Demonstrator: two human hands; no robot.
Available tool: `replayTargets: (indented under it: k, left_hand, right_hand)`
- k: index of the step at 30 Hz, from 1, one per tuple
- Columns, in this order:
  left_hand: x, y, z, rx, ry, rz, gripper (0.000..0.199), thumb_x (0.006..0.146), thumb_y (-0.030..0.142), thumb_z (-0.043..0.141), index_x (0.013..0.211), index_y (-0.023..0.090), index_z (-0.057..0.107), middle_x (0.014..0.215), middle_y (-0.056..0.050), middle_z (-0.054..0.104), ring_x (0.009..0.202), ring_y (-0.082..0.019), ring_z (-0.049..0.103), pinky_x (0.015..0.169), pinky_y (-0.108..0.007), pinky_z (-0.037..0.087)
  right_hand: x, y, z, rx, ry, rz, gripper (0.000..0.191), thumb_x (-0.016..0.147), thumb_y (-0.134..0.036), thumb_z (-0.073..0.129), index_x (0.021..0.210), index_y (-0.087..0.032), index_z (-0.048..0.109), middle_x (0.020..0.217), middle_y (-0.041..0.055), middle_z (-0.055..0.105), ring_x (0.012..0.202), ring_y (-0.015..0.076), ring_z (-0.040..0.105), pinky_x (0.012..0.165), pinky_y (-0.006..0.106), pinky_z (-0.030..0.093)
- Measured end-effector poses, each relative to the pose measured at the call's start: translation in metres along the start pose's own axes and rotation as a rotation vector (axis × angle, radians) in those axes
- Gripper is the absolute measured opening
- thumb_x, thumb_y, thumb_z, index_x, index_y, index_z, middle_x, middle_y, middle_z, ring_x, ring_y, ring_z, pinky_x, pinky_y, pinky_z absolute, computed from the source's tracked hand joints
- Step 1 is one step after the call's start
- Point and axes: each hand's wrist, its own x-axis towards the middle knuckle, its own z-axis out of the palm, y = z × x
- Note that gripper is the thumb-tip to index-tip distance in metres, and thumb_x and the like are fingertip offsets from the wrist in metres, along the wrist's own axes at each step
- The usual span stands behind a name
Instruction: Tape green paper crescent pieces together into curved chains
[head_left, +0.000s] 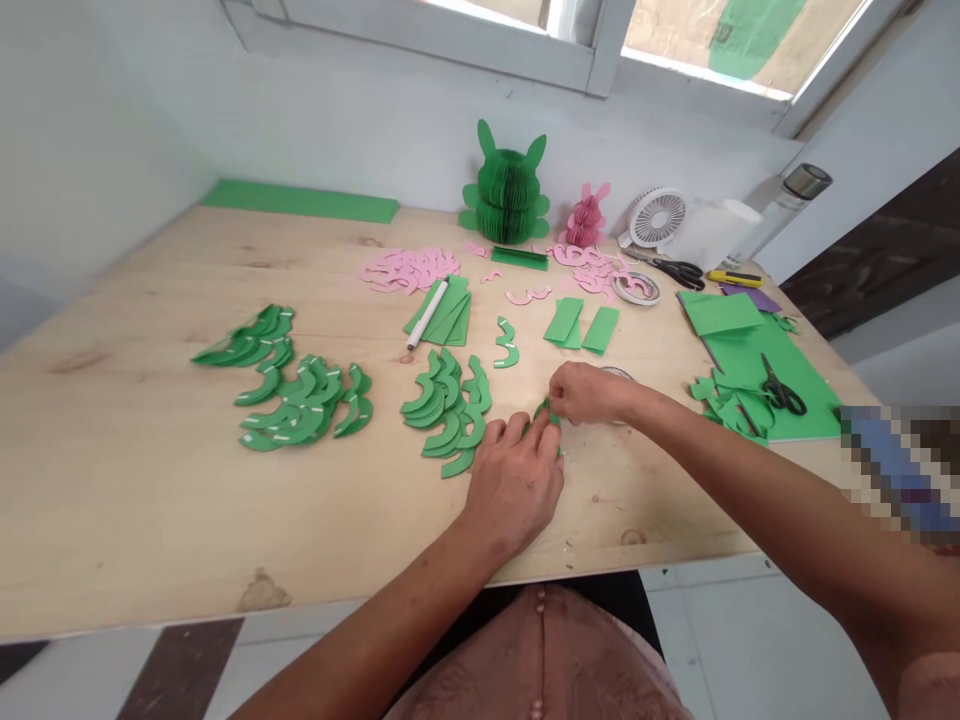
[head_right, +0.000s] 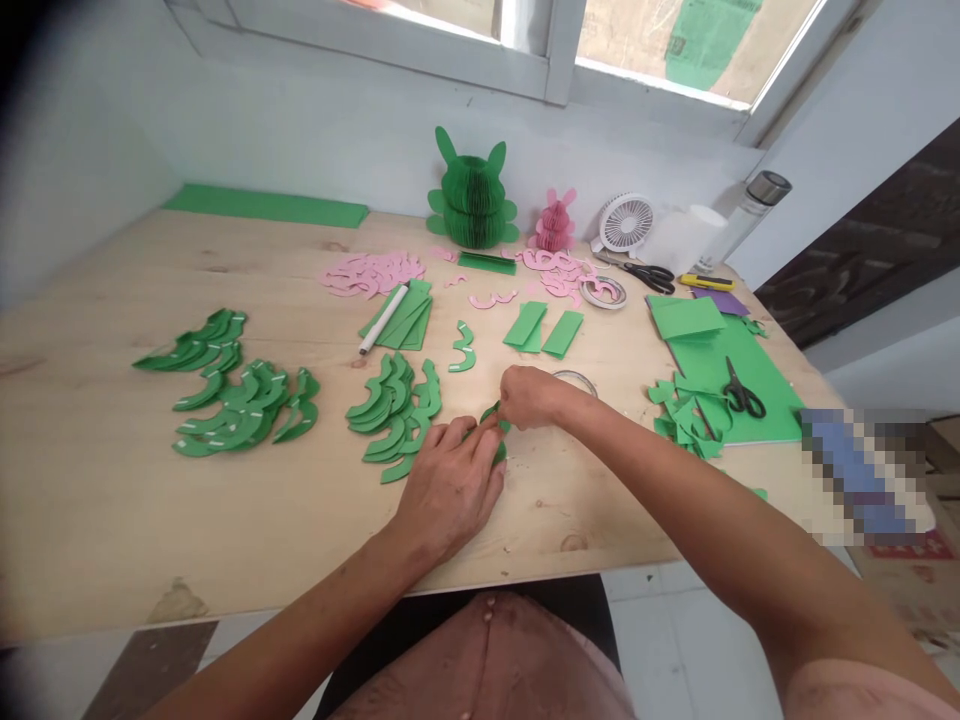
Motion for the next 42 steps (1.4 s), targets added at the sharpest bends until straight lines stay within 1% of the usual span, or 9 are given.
replayTargets:
  k: [3,8,12,16,20,26,30,35,42]
  left_hand:
    - [0.000,0.001,0.001,0.024,0.003,0.007,0.018,0.083,0.019,0.048,0.097,0.017,0.057,0.121,-0.009,0.059,0.094,-0.026,0.051,0.076,-0.043,0.039]
    - [0.001,0.001,0.001,0.042,0.020,0.014,0.019,0.082,0.020,0.049,0.098,0.017,0.058,0.121,-0.010,0.059,0.093,-0.026,0.052,0.075,-0.043,0.039]
    - [0.001,0.002,0.002,0.058,0.018,0.019,0.018,0.082,0.020,0.050,0.098,0.016,0.058,0.123,-0.011,0.058,0.094,-0.026,0.052,0.076,-0.043,0.039]
    - [0.001,0.002,0.002,0.079,0.003,0.026,0.019,0.083,0.020,0.047,0.098,0.015,0.058,0.124,-0.011,0.057,0.095,-0.026,0.052,0.077,-0.043,0.039]
    - [0.001,0.001,0.002,0.083,0.011,0.029,0.020,0.083,0.019,0.046,0.098,0.016,0.058,0.122,-0.010,0.059,0.095,-0.026,0.052,0.076,-0.042,0.039]
    - [0.000,0.002,0.003,0.053,0.056,0.013,0.020,0.081,0.017,0.048,0.098,0.016,0.059,0.122,-0.010,0.060,0.095,-0.025,0.053,0.078,-0.042,0.039]
    - [0.000,0.002,0.002,0.036,0.054,0.006,0.020,0.082,0.017,0.047,0.098,0.016,0.059,0.122,-0.010,0.060,0.096,-0.026,0.053,0.077,-0.042,0.040]
    - [0.000,0.001,0.002,0.024,0.032,0.002,0.021,0.082,0.017,0.046,0.099,0.015,0.059,0.123,-0.009,0.060,0.096,-0.026,0.053,0.078,-0.042,0.040]
    - [-0.002,0.000,0.001,-0.001,0.049,0.003,0.021,0.083,0.017,0.045,0.100,0.014,0.058,0.118,-0.010,0.062,0.099,-0.026,0.053,0.079,-0.042,0.040]
  right_hand:
    - [0.003,0.002,0.000,0.025,-0.016,0.002,0.017,0.069,-0.015,0.051,0.053,-0.015,0.057,0.053,0.0047,0.060,0.047,0.0114,0.048,0.045,0.022,0.034]
    - [0.005,0.008,0.002,0.197,-0.053,-0.004,0.017,0.068,-0.017,0.052,0.051,-0.015,0.055,0.048,0.0019,0.057,0.043,0.0096,0.046,0.043,0.021,0.035]
    - [-0.001,0.012,0.005,0.291,-0.002,0.017,0.018,0.069,-0.016,0.050,0.053,-0.015,0.056,0.046,0.0006,0.056,0.043,0.0096,0.048,0.045,0.020,0.036]
    - [-0.008,0.015,0.009,0.344,0.042,-0.011,0.018,0.068,-0.015,0.048,0.052,-0.015,0.055,0.045,-0.0001,0.055,0.041,0.0093,0.048,0.044,0.020,0.036]
    - [-0.010,0.020,0.012,0.382,0.072,-0.017,0.017,0.068,-0.015,0.047,0.052,-0.015,0.054,0.045,-0.0002,0.055,0.041,0.0092,0.047,0.043,0.020,0.037]
    - [-0.008,0.027,0.018,0.431,0.096,-0.044,0.015,0.070,-0.019,0.048,0.061,-0.015,0.059,0.048,-0.0008,0.057,0.044,0.0098,0.050,0.045,0.020,0.038]
    - [-0.007,0.028,0.021,0.450,0.132,-0.069,0.015,0.070,-0.018,0.046,0.066,-0.015,0.061,0.049,-0.0018,0.057,0.046,0.0098,0.050,0.046,0.019,0.038]
    - [-0.006,0.028,0.022,0.505,0.099,-0.086,0.015,0.071,-0.016,0.044,0.069,-0.015,0.059,0.048,-0.0033,0.054,0.043,0.0088,0.048,0.045,0.019,0.038]
    - [-0.004,0.025,0.021,0.446,0.063,-0.099,0.013,0.073,-0.016,0.046,0.067,-0.015,0.058,0.049,-0.0014,0.057,0.045,0.0101,0.050,0.047,0.020,0.038]
